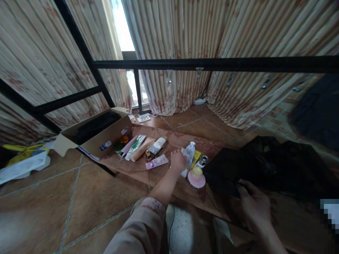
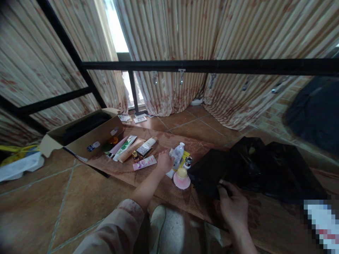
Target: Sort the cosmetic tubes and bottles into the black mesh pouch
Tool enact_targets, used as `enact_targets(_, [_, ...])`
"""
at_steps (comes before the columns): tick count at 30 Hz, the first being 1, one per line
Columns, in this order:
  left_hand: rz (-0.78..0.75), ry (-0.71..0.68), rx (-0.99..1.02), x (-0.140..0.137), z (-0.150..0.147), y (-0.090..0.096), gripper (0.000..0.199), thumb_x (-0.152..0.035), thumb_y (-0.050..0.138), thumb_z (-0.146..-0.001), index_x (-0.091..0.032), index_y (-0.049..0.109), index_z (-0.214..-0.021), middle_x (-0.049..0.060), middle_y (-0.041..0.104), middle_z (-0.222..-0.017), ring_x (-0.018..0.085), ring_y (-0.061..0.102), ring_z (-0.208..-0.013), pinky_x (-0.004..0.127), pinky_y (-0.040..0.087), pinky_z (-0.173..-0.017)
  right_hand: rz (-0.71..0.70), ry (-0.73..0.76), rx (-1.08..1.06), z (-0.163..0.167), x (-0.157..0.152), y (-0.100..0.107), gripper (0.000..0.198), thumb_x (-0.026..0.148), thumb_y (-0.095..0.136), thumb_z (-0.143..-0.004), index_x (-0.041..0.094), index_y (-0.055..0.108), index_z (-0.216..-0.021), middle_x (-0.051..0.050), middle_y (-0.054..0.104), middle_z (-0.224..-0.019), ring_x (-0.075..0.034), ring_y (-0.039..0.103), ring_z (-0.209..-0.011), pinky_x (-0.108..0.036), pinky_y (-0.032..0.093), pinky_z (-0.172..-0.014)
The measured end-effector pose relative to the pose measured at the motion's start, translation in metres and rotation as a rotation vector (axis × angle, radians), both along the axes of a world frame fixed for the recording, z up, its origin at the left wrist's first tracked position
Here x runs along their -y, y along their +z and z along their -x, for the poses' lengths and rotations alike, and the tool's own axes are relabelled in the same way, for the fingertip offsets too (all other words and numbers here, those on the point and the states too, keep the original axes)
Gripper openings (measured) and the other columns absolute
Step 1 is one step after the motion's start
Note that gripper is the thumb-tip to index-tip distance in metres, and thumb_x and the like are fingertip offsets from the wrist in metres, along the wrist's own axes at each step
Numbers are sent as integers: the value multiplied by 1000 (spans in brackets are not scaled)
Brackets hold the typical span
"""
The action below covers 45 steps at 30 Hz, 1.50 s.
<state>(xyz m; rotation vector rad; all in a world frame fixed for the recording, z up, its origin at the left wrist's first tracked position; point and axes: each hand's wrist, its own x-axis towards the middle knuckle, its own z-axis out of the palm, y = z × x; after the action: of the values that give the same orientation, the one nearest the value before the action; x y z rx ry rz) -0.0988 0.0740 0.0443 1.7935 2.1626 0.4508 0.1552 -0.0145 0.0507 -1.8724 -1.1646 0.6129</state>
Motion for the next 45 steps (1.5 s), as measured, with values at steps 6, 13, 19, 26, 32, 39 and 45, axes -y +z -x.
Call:
enact_targets(6, [-13,23,54,-2,5,2,40,-27,54,-89,-13,58,-127,15,66,-125,25,57,-120,35,39,-103,2,0,17,-3,0,-5,41,45,60,-70,17,77,-93,-10,77,-86,-30,70,-81,-35,50,-69])
enact_targets(13, [-70,145,13,3,16,15,37,-32,54,-89,-13,58,-121,17,63,-126,32,55,-119,42,44,-98,-25,22,29,-5,-1,-8,38,43,61,-71,17,77,-94,-11,77,-94,-32,70,-91,-37,50,-76])
enact_targets(19, [-154,213,-48,10,20,21,47,-32,54,-88,-14,50,-131,18,49,-143,33,41,-133,48,37,-106,12,7,9,-8,-1,-11,42,45,61,-71,17,76,-97,-11,77,-97,-33,68,-97,-39,49,-82])
enact_targets(26, [-166,237,-129,10,18,16,57,-32,56,-85,-15,45,-138,19,40,-151,34,33,-141,52,36,-107,16,-12,23,-3,0,-4,44,47,60,-69,16,76,-95,-12,77,-95,-34,68,-92,-39,49,-78])
enact_targets(32, [-124,247,-139,9,18,16,60,-30,56,-83,-12,45,-139,21,38,-153,35,32,-142,54,36,-107,69,-7,36,-2,-1,-2,42,45,58,-69,18,76,-95,-12,76,-100,-35,67,-96,-42,48,-82])
enact_targets(39, [-126,257,-152,8,18,16,59,-31,54,-84,-12,45,-139,22,39,-152,35,32,-141,55,38,-105,39,0,45,-5,0,-7,42,46,59,-70,18,76,-96,-11,76,-92,-32,68,-88,-39,49,-76])
enact_targets(45, [-103,233,-153,9,17,15,62,-32,58,-82,-12,45,-139,21,40,-151,35,34,-140,54,37,-107,82,-13,40,1,1,4,43,47,57,-68,19,75,-95,-12,75,-101,-35,66,-103,-43,48,-86])
